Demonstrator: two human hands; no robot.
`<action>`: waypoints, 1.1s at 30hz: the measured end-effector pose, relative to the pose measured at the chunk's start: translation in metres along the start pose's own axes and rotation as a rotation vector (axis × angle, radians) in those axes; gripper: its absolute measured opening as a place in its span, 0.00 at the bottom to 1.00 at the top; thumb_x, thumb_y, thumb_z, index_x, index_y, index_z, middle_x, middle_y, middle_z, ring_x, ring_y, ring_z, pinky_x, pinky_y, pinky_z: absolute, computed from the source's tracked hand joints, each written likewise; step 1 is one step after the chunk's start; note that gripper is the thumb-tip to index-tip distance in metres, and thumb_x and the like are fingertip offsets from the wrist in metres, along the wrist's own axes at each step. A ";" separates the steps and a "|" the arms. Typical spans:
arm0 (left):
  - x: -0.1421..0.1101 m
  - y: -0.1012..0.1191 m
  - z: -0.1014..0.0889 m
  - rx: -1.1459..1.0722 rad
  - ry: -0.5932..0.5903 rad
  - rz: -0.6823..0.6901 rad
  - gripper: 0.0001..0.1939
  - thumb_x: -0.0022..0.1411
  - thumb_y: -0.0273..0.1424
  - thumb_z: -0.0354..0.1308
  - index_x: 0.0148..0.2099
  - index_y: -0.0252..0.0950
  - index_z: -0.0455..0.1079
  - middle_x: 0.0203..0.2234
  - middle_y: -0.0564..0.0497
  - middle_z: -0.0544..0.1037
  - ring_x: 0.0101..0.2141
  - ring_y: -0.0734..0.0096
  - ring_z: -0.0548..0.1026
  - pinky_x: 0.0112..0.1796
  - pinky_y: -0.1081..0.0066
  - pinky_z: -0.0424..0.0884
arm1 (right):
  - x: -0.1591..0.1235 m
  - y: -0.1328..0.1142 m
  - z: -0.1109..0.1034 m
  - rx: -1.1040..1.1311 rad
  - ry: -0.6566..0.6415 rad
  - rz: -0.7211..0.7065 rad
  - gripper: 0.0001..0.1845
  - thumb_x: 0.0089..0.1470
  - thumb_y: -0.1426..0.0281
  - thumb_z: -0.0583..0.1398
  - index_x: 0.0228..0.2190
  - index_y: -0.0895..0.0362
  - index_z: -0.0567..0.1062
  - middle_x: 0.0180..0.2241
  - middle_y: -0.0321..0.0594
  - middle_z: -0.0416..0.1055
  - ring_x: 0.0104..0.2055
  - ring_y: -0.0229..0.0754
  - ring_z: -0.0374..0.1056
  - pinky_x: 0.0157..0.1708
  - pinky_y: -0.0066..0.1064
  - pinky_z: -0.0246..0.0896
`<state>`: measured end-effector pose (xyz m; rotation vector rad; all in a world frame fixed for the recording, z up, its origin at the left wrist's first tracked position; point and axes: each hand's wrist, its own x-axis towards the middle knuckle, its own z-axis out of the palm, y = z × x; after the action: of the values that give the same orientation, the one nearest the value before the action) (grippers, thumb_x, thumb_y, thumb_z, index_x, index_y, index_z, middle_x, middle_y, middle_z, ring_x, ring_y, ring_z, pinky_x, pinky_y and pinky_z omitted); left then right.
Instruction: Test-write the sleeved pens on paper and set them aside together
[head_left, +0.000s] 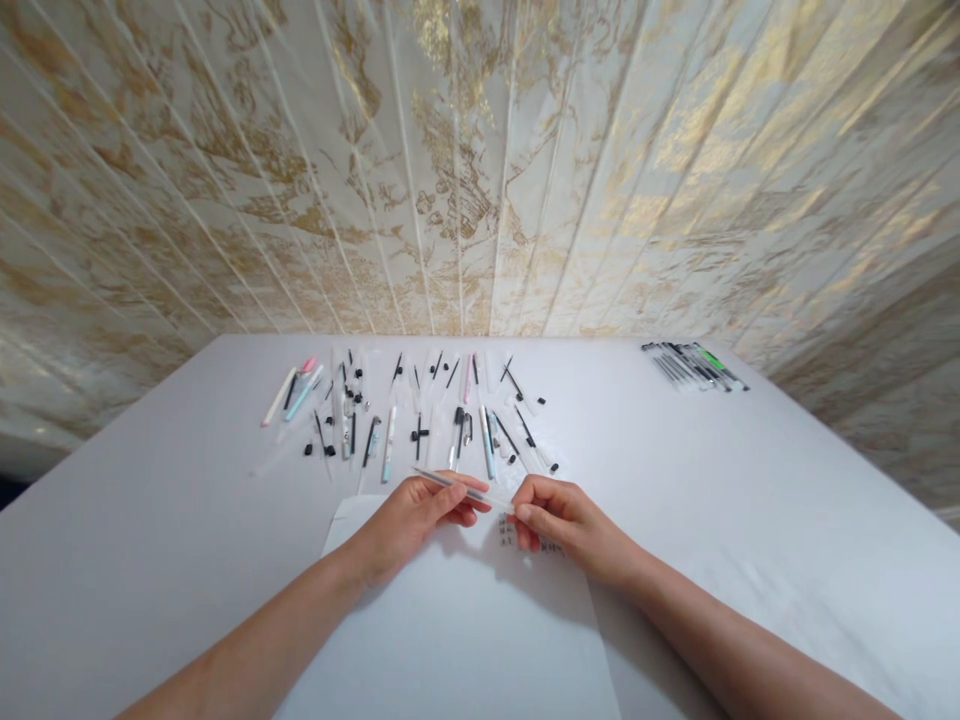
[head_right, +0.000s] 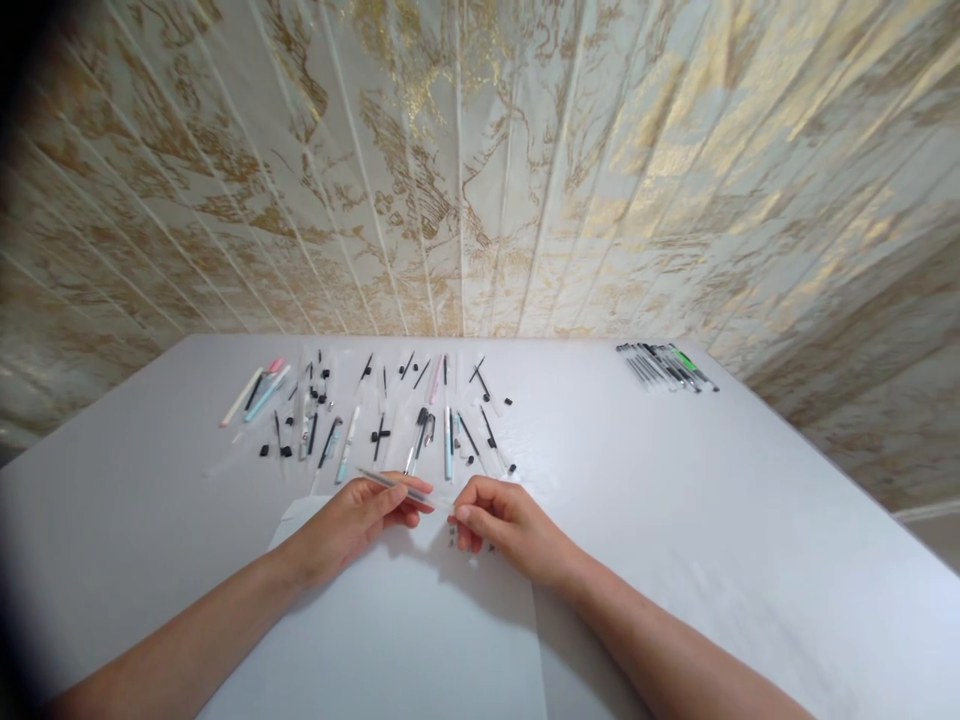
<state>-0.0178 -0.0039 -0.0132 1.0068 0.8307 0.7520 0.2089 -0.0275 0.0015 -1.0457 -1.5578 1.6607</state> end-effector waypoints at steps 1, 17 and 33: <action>0.000 0.000 0.000 0.002 -0.001 -0.002 0.16 0.57 0.42 0.63 0.40 0.36 0.79 0.33 0.45 0.82 0.33 0.68 0.74 0.40 0.71 0.68 | 0.000 0.002 0.001 0.003 0.008 -0.005 0.18 0.59 0.56 0.57 0.28 0.58 0.67 0.23 0.36 0.70 0.25 0.34 0.62 0.28 0.26 0.58; 0.002 0.002 -0.002 -0.147 0.043 -0.030 0.15 0.59 0.40 0.61 0.43 0.35 0.78 0.35 0.46 0.81 0.34 0.71 0.73 0.44 0.70 0.68 | -0.002 -0.001 -0.053 -0.772 0.511 -0.029 0.05 0.57 0.67 0.54 0.32 0.54 0.68 0.26 0.34 0.67 0.26 0.37 0.60 0.28 0.29 0.55; 0.003 0.003 0.000 -0.163 0.064 -0.021 0.15 0.59 0.40 0.62 0.42 0.35 0.78 0.34 0.47 0.81 0.34 0.72 0.72 0.45 0.69 0.68 | -0.001 0.000 -0.048 -0.592 0.456 -0.040 0.01 0.54 0.70 0.57 0.31 0.54 0.68 0.27 0.33 0.66 0.26 0.37 0.59 0.28 0.29 0.53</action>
<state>-0.0170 -0.0008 -0.0115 0.8315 0.8205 0.8239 0.2514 -0.0043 0.0025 -1.5458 -1.7603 0.8432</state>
